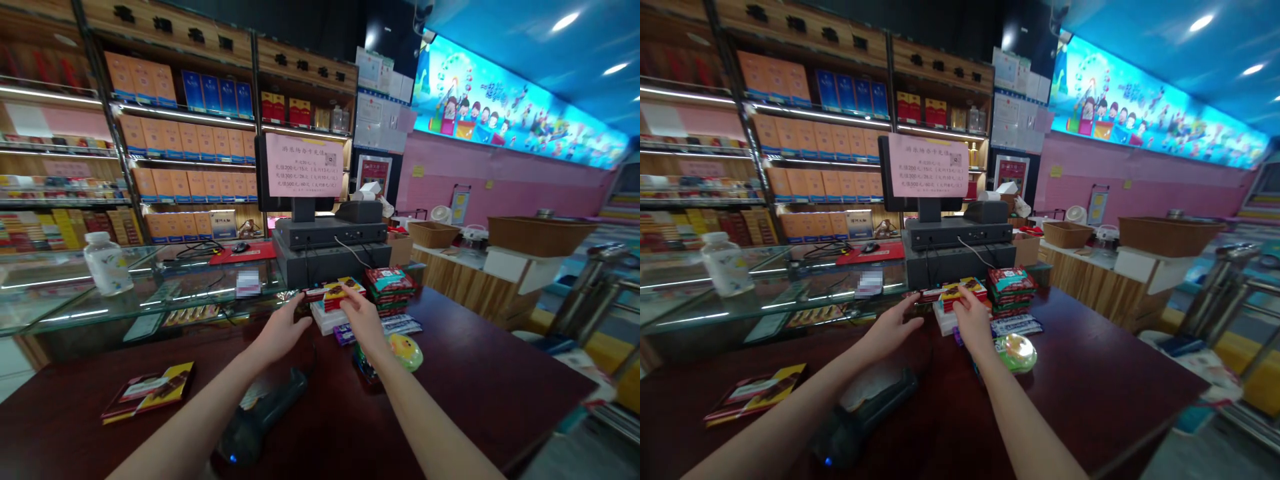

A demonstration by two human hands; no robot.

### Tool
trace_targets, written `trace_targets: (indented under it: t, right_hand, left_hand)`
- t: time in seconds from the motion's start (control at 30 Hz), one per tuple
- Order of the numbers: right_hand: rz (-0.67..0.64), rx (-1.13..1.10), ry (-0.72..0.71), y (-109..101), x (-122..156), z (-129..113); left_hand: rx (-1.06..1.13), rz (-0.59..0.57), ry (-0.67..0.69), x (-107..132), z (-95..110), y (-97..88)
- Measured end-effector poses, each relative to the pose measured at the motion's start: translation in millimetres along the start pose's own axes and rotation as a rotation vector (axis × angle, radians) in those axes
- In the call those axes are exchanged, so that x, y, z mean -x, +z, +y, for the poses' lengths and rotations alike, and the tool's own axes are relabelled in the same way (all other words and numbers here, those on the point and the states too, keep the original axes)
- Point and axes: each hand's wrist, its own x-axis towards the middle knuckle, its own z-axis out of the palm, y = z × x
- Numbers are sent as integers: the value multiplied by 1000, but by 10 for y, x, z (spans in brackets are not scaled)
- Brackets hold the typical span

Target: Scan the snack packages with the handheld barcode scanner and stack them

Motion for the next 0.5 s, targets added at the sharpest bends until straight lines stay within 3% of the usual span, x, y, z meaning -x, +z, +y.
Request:
trace_targets:
  t: [0.1,0.3,0.5]
  right_hand:
    - [-30,-110,25,224,136,-76]
    - [-126,-284,71,750,318,-38]
    - [-202,-450,184,1139,525,56]
  left_hand:
    - [34,67,42,216,-185,-231]
    - [-12,143,-25,598,-539,-692]
    - [8,306,-87,906,-834,-880]
